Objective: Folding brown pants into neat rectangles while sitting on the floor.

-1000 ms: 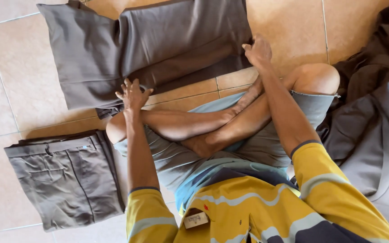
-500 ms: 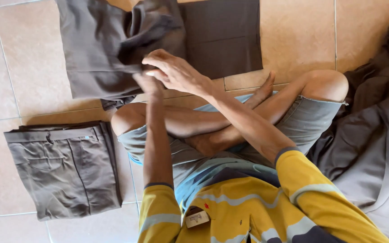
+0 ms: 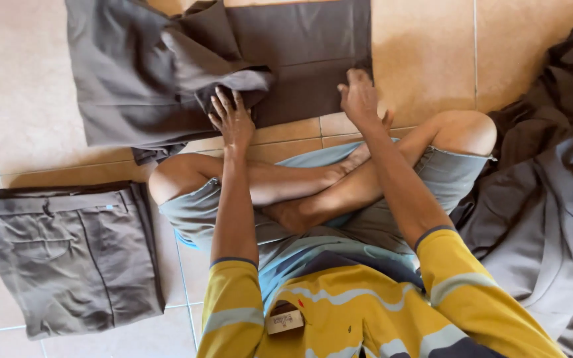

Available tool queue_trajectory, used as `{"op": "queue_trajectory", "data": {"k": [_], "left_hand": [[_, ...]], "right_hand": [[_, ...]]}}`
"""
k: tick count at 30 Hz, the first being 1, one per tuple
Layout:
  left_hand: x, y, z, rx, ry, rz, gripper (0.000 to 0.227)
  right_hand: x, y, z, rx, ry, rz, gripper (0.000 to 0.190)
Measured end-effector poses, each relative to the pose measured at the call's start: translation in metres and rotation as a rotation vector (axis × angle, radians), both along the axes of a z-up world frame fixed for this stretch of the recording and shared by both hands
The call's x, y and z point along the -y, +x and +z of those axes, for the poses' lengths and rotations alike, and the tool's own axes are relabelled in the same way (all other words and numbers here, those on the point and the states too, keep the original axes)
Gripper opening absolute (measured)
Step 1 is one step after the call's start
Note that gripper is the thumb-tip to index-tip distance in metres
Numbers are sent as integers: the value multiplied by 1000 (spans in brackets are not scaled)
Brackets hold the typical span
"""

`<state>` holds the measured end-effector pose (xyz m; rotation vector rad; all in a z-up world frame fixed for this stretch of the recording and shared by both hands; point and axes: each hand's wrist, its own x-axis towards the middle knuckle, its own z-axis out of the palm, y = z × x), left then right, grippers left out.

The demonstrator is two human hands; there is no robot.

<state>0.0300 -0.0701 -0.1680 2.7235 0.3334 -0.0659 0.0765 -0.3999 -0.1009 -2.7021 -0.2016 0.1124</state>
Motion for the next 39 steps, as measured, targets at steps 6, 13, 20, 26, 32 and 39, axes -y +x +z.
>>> {"op": "queue_trajectory", "data": {"k": [6, 13, 20, 26, 32, 39], "left_hand": [[-19, -16, 6, -8, 312, -88, 85], [-27, -22, 25, -82, 11, 52, 76], [-26, -19, 21, -6, -46, 114, 82], [-28, -18, 16, -74, -19, 103, 83], [-27, -20, 11, -100, 58, 96, 89], [-28, 0, 14, 52, 123, 210, 55]], "right_hand": [[38, 30, -59, 249, 170, -419, 23], [26, 48, -55, -33, 301, -743, 35], [24, 52, -43, -147, 356, -828, 22], [43, 61, -86, -126, 326, -945, 9], [9, 30, -27, 324, -214, -307, 64], [6, 25, -27, 179, -373, -57, 52]]}}
